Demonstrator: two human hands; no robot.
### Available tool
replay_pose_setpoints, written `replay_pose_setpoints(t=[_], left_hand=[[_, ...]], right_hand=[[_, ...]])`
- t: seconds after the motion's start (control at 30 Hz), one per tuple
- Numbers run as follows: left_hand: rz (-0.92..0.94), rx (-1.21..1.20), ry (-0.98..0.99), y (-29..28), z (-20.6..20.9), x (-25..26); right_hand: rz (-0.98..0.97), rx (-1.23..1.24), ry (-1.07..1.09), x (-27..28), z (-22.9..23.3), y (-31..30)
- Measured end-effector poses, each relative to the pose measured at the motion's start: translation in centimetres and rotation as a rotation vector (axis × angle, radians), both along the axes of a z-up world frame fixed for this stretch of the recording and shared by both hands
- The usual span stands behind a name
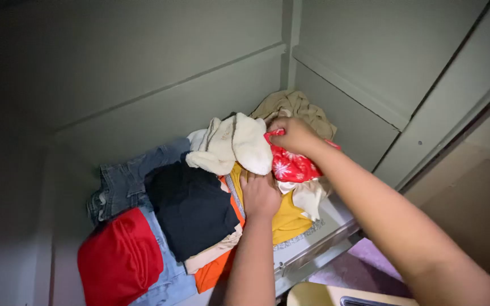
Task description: Folding various items of clothing and placing them in a drawer.
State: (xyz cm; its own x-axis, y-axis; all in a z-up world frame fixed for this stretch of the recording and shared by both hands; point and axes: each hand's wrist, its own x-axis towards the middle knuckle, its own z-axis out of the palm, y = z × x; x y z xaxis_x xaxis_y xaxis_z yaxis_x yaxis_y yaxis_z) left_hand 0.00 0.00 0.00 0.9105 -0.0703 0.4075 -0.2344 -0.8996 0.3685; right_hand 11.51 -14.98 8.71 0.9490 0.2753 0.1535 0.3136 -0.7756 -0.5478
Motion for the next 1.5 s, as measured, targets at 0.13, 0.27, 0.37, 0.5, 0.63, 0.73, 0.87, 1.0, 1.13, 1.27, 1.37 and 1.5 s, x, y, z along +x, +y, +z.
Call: replay_pose_setpoints(t=[0.13, 0.27, 0.37, 0.5, 0.63, 0.73, 0.87, 1.0, 1.13, 1.27, 1.37, 1.5], left_hand=[[-0.012, 0.053, -0.102, 0.0, 0.5, -0.3], [0.009, 0.093, 0.051, 0.2, -0.4, 0.1], [-0.006, 0.078, 0.133, 0.1, 0.4, -0.2], [-0.048, 0.022, -0.225, 0.2, 0.3, -0.1], [-0.058, -0.015, -0.152, 0.1, -0.8, 0.5], [0.005, 0.128, -0.047, -0.2, -0.1, 1.0], [0.014, 0.117, -0.011, -1.9, 0.4, -0.2], [-0.363, -0.227, -0.302, -4.0, -0.4, -2.2], [-0.652, -0.471, -0.119, -6.1, -2.2, -9.4], [-0.817, -0.591, 0.320, -5.1, -3.6, -16.7], [-0.643, -0.708, 0.385, -5.2, -9.3, -19.7], [-0.228, -1.163, 0.615, -7.2, -9.6, -27.6]], right_hand=[[0.089, 0.183, -0.224, 1.3, -0.4, 0.6], [0.000, 0.026, -0.056, -0.6, 0.3, 3.6], [-0.019, -0.282, -0.054, -3.5, -0.7, 5.3], [-0.068, -0.225, -0.030, -4.5, -1.4, 4.1], [-0.246, 0.324, -0.414, -7.5, 2.5, -0.2], [-0.424, 0.579, -0.465, -14.4, 8.7, -3.3], [-0.238, 0.698, -0.484, -20.6, 7.4, -8.6], [-0.190, 0.789, -0.523, -25.7, 3.6, -13.1], [-0.203, 0.878, -0.453, -30.9, 0.0, -17.0], [-0.256, 0.785, -0.144, -36.9, -2.8, -19.9], [-0.280, 0.700, 0.086, -41.2, -5.9, -22.3], [-0.588, 0.452, 0.226, -48.1, -8.6, -22.9]])
